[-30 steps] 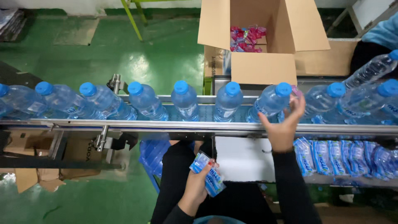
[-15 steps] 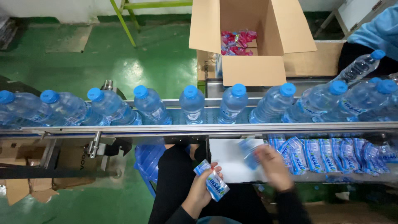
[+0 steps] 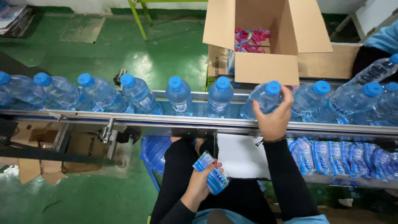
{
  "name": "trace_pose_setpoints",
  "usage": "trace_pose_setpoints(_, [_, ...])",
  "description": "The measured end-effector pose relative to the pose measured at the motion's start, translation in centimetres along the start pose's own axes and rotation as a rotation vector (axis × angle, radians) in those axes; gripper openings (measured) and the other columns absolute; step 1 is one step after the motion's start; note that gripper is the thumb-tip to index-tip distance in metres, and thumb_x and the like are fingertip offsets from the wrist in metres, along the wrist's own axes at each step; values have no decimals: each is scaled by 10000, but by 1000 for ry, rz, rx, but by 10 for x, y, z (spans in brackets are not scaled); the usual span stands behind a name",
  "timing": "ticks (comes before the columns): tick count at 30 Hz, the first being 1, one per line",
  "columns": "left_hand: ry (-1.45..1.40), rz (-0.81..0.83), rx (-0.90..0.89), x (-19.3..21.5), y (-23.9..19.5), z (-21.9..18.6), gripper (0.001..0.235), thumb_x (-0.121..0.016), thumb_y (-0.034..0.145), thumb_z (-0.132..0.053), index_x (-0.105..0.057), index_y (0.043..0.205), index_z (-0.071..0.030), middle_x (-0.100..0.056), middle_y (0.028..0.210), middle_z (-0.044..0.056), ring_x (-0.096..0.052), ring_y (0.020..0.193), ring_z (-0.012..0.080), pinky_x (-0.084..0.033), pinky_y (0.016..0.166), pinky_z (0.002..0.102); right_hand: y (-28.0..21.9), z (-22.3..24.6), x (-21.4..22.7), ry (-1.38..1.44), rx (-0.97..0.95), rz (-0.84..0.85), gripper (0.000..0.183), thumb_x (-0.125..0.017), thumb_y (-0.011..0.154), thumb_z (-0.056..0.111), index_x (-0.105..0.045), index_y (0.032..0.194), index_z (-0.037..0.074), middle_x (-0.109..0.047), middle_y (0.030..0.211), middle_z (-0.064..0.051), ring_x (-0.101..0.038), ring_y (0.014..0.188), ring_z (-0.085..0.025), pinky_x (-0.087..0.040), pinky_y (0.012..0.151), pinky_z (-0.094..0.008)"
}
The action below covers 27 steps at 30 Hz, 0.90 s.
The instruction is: The person applies labels to plastic water bottles moving along a conveyor belt. They pick up labels from a stack, peel them, and stick them onto the bottles by hand as the bottles pass by.
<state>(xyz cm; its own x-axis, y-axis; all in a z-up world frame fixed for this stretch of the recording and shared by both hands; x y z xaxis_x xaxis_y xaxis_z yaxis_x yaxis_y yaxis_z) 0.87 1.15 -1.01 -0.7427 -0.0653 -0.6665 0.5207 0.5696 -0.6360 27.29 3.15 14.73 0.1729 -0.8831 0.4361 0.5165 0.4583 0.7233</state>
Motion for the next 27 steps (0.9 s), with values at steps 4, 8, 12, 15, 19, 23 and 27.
trace_pose_setpoints(4, [35, -22, 9, 0, -5, -1, 310, -660, 947, -41, -608, 1235, 60, -706, 1032, 217, -697, 898, 332, -561, 841, 461, -7, 10, -19, 122, -248, 163, 955, -880, 816, 237, -270, 1520, 27, -432, 1542, -280, -475, 1418, -438, -387, 1171, -482])
trace_pose_setpoints(8, [-8, 79, -20, 2, -3, 3, 263, -691, 942, -58, -599, 1169, 37, -677, 971, 176, -680, 872, 303, -533, 797, 429, -26, 6, -36, 184, -378, 281, 1120, -885, 796, 291, -141, 1598, 51, -256, 1671, -230, -443, 1466, -427, -393, 1168, -472])
trace_pose_setpoints(12, [79, -131, -80, 2, 3, 2, 225, -767, 897, -51, -699, 1098, 23, -777, 1013, 204, -734, 940, 321, -578, 893, 462, -68, 32, -10, 333, -334, 205, 1108, -849, 785, 90, -82, 1578, -10, -351, 1574, -304, -360, 1498, -415, -342, 1221, -532])
trace_pose_setpoints(15, [103, -198, -218, 12, 24, 15, 179, -801, 841, 31, -736, 1006, 7, -770, 929, 192, -744, 858, 331, -599, 812, 472, -140, 26, 0, 370, -176, 388, 375, -697, 923, 358, -514, 1142, 115, -516, 1098, -66, -526, 924, -199, -444, 843, -313])
trace_pose_setpoints(19, [177, -41, -248, 17, 33, 30, 208, -851, 776, 27, -734, 948, 14, -777, 887, 172, -728, 776, 262, -600, 751, 401, -220, 6, 13, 401, -740, 953, 248, -789, 858, 301, -654, 1011, 159, -593, 854, 27, -549, 786, -97, -465, 730, -269])
trace_pose_setpoints(23, [40, 316, 77, -12, 7, 31, 506, -808, 787, -76, -666, 1255, 54, -753, 1168, 244, -742, 991, 344, -612, 881, 464, -238, -54, 31, 707, -916, 783, 82, -794, 880, 70, -751, 944, 40, -765, 845, -55, -690, 774, -129, -544, 728, -253])
trace_pose_setpoints(27, [-4, 276, 229, -8, 16, 36, 189, -771, 920, -130, -610, 984, -56, -627, 898, 108, -638, 803, 244, -529, 821, 363, -138, -82, 105, 352, -1012, 683, 207, -699, 944, 202, -809, 1072, 83, -818, 1005, -69, -738, 871, -205, -540, 808, -322])
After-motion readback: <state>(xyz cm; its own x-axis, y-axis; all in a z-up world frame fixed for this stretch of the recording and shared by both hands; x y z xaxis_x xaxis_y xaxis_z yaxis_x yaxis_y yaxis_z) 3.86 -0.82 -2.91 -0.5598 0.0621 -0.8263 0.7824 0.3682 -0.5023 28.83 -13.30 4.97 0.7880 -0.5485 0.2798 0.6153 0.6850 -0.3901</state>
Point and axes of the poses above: each hand's wrist, its own y-axis towards the middle knuckle, its own x-axis out of the back of the hand, z = x × y, the point moved 2 cm from there along y, towards the middle knuckle
